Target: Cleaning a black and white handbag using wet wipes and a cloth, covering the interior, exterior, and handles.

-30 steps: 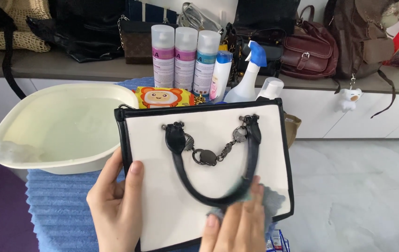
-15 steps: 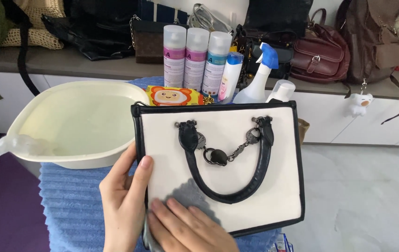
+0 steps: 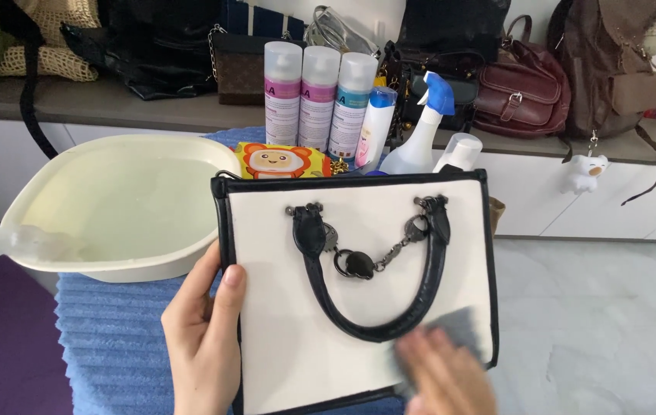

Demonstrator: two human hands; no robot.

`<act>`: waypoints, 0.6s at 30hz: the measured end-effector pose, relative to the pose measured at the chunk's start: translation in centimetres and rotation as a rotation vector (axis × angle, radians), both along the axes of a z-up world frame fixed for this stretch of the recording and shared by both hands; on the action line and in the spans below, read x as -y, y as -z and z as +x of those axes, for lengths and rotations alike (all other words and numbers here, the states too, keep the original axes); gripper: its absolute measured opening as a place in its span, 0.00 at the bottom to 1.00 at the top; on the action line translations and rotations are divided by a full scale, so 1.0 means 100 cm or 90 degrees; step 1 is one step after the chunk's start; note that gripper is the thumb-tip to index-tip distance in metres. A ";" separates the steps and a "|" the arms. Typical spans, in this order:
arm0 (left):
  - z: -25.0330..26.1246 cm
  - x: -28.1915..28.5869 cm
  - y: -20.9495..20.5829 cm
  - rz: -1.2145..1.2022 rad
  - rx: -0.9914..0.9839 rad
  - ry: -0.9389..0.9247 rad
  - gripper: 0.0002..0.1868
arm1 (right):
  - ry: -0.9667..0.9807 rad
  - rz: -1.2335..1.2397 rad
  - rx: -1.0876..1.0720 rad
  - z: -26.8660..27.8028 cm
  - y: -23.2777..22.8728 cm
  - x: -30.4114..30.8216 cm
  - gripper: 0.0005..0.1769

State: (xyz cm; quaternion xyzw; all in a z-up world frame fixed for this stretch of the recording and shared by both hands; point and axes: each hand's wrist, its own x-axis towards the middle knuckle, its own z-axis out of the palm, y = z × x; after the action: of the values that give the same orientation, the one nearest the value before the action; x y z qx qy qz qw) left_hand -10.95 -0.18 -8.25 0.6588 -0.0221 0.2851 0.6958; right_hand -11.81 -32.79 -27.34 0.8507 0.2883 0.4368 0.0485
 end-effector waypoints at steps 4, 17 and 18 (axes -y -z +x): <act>0.000 0.001 0.002 -0.024 0.020 -0.005 0.24 | 0.038 -0.029 -0.193 -0.017 -0.001 -0.056 0.43; 0.008 -0.006 0.010 -0.020 0.049 0.026 0.22 | -0.113 0.116 -0.080 -0.023 -0.164 -0.212 0.29; 0.006 -0.007 0.009 -0.020 0.044 0.032 0.22 | -0.132 0.128 -0.129 -0.022 -0.170 -0.215 0.32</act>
State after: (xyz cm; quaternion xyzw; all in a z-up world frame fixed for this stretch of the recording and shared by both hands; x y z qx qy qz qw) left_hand -10.32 0.54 -9.19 0.6370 -0.0579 0.2904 0.7117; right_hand -14.04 -11.25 -10.33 0.8566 0.3327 0.3784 -0.1115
